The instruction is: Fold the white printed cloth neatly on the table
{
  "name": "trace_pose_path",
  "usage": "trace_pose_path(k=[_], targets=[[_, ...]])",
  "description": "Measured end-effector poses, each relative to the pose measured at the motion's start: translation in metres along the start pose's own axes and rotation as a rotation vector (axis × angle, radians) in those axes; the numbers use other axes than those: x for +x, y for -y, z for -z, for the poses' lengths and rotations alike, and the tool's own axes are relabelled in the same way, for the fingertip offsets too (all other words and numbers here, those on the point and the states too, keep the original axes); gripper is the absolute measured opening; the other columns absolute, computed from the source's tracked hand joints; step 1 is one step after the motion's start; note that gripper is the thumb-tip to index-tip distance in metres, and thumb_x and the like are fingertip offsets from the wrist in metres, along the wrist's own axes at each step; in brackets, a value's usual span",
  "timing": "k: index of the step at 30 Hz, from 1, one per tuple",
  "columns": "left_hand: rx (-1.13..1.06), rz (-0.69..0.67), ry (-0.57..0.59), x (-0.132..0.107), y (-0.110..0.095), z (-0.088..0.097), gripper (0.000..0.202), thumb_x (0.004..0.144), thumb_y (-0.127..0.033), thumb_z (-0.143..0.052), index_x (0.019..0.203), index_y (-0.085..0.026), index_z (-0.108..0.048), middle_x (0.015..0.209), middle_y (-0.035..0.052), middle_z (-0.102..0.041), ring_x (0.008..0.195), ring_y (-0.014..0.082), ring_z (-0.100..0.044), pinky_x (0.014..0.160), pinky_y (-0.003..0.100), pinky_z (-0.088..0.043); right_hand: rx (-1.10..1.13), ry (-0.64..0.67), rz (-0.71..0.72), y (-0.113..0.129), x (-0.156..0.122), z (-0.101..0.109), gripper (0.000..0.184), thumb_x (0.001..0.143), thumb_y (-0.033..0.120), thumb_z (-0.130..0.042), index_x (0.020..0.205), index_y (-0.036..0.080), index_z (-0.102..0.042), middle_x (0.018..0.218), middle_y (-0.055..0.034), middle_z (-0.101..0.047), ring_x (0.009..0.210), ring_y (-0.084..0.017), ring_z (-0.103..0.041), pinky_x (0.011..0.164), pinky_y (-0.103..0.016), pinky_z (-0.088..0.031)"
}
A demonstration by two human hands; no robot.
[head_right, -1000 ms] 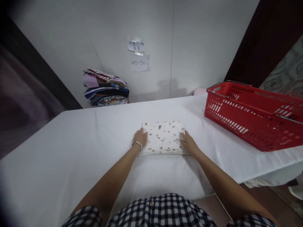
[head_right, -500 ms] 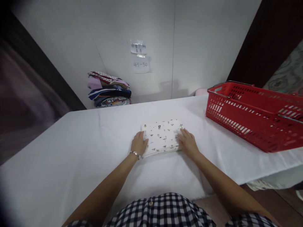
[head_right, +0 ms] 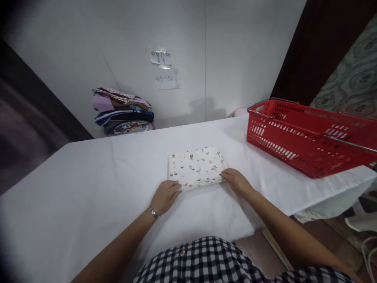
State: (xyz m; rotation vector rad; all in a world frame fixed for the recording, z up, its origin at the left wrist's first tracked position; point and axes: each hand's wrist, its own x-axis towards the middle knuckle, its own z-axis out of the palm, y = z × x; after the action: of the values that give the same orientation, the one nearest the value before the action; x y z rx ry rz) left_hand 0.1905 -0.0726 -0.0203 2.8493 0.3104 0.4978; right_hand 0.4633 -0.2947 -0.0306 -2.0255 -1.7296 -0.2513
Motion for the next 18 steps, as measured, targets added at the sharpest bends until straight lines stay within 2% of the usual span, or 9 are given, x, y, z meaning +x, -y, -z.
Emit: trace_pose_path(k=[3,6,11,18], targets=[[0.027,0.012,0.029,0.006,-0.002,0.000,0.020,0.086,-0.025,-0.047,0.102,-0.023,-0.060,0.099,0.0055,-0.060,0.093,0.0193,-0.051,0.081,0.035,-0.039,-0.044,0.089,0.051,0.000,0.009,0.005,0.033,0.089,0.022,-0.038,0.110,0.020,-0.065,0.105,-0.0087,-0.066,0.096,-0.023,-0.058,0.085,-0.040,-0.045],[0.022,0.044,0.063,0.013,-0.005,0.002,0.014,0.083,-0.022,-0.051,0.094,-0.021,-0.059,0.092,0.0044,-0.059,0.089,0.0192,-0.051,0.078,0.035,-0.038,-0.083,0.155,0.067,0.000,0.016,0.007,0.033,0.088,0.017,-0.039,0.108,0.019,-0.065,0.101,-0.0087,-0.066,0.093,-0.023,-0.057,0.083,-0.038,-0.043],[0.008,0.086,0.105,0.018,-0.008,0.006,0.004,0.078,-0.018,-0.054,0.082,-0.019,-0.054,0.084,0.0026,-0.058,0.083,0.0182,-0.051,0.075,0.034,-0.037,-0.103,0.127,0.033,0.000,0.012,0.006,0.033,0.086,0.013,-0.041,0.106,0.019,-0.065,0.099,-0.0102,-0.065,0.092,-0.023,-0.055,0.083,-0.039,-0.040],[0.009,0.093,0.105,0.016,-0.011,0.006,0.003,0.078,-0.018,-0.052,0.081,-0.020,-0.051,0.084,0.0032,-0.057,0.083,0.0189,-0.051,0.075,0.034,-0.036,-0.038,0.132,0.028,0.007,0.001,0.009,0.032,0.088,0.019,-0.039,0.109,0.021,-0.064,0.102,-0.0098,-0.064,0.095,-0.023,-0.054,0.084,-0.040,-0.040]])
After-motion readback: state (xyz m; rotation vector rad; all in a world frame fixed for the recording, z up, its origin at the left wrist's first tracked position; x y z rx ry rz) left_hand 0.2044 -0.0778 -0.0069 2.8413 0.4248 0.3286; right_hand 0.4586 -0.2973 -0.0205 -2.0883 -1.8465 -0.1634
